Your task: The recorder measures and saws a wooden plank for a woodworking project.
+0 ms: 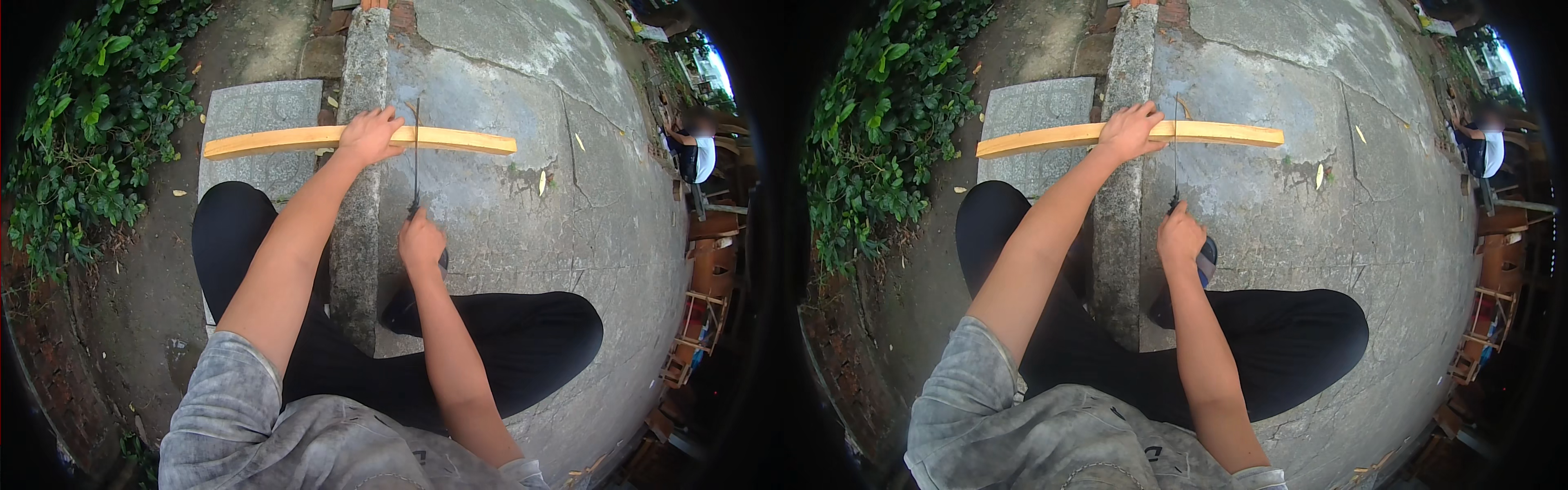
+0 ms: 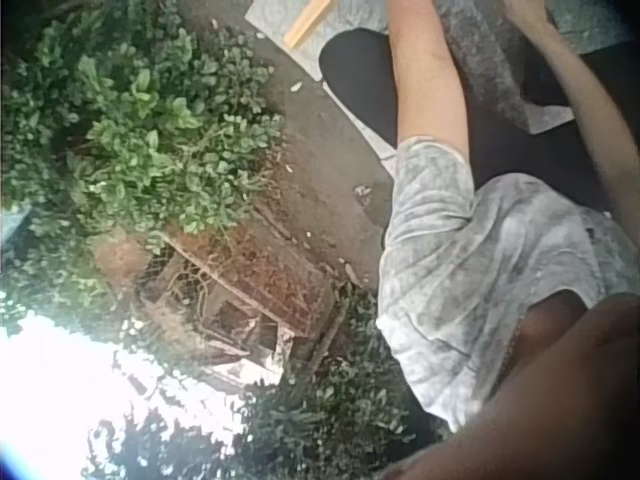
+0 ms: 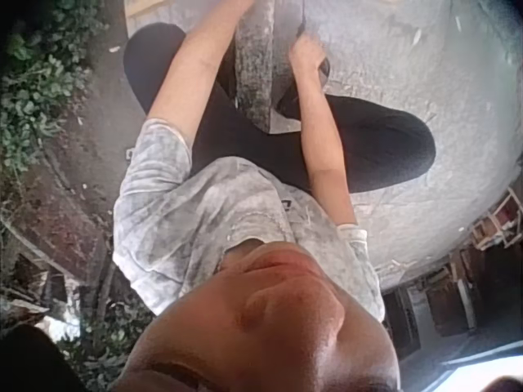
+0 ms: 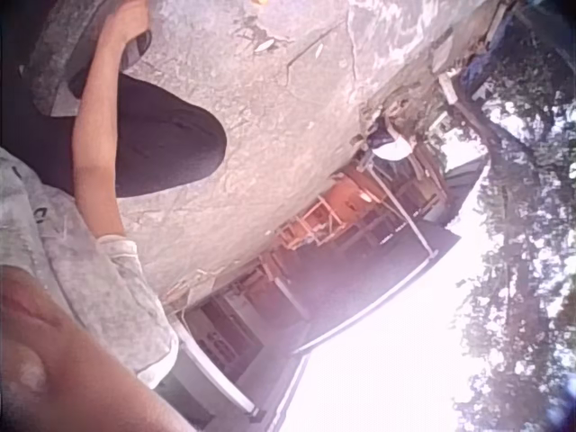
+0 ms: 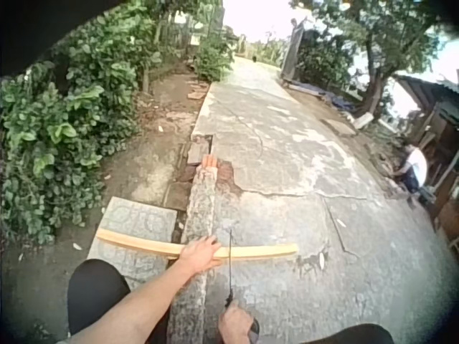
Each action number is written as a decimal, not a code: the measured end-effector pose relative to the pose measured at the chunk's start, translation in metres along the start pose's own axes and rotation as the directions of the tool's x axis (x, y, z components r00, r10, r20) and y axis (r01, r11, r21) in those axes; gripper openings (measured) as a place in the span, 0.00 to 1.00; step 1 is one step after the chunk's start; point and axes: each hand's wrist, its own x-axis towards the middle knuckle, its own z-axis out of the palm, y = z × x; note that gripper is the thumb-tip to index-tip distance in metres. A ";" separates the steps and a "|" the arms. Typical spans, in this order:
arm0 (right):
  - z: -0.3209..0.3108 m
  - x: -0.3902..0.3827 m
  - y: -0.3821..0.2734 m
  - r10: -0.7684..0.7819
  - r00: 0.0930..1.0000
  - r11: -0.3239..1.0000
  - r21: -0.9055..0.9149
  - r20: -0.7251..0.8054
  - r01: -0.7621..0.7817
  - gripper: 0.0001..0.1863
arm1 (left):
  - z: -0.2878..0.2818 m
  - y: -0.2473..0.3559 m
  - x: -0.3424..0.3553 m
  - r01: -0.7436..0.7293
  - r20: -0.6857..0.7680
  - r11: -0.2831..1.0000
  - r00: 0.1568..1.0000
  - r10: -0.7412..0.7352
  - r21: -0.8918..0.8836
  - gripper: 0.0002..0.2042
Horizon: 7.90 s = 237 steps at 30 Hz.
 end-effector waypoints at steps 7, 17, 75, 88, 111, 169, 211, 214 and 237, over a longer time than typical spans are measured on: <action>-0.019 0.002 -0.015 0.002 1.000 0.999 0.051 0.001 -0.002 0.16 | 0.001 -0.002 -0.002 0.004 0.007 1.000 1.000 -0.004 0.027 0.25; -0.006 0.005 -0.011 0.013 1.000 0.997 0.070 -0.008 -0.012 0.18 | 0.002 -0.003 -0.001 -0.010 -0.015 1.000 1.000 0.011 0.024 0.25; 0.008 -0.007 -0.010 -0.024 0.999 0.963 0.269 -0.039 0.033 0.19 | -0.003 0.007 0.002 0.019 -0.023 0.999 1.000 -0.018 0.030 0.25; 0.019 -0.007 -0.001 0.021 1.000 0.963 0.270 0.004 -0.021 0.20 | -0.010 0.011 0.003 0.030 0.017 0.999 0.999 -0.031 0.029 0.25; 0.018 -0.004 -0.001 -0.012 0.996 0.973 0.229 -0.087 0.032 0.18 | -0.010 0.011 0.008 0.018 -0.016 0.999 1.000 -0.017 0.041 0.26; 0.021 -0.014 -0.012 -0.062 0.951 0.758 0.606 -0.304 0.243 0.18 | -0.014 -0.036 0.043 0.382 0.333 0.161 0.905 -0.265 -0.910 0.28; -0.129 -0.004 -0.047 -0.080 0.995 0.991 0.107 -0.056 0.086 0.22 | -0.018 -0.002 0.014 -0.008 0.078 0.991 0.997 0.019 -0.132 0.22; -0.137 0.001 -0.048 -0.093 0.996 0.992 0.090 -0.005 0.094 0.31 | -0.026 0.002 0.013 -0.007 0.097 0.992 0.995 0.020 -0.130 0.21; -0.175 -0.012 -0.054 -0.183 0.983 0.981 -0.068 -0.012 0.182 0.31 | -0.002 -0.011 0.013 0.030 0.052 0.991 0.998 -0.023 -0.128 0.22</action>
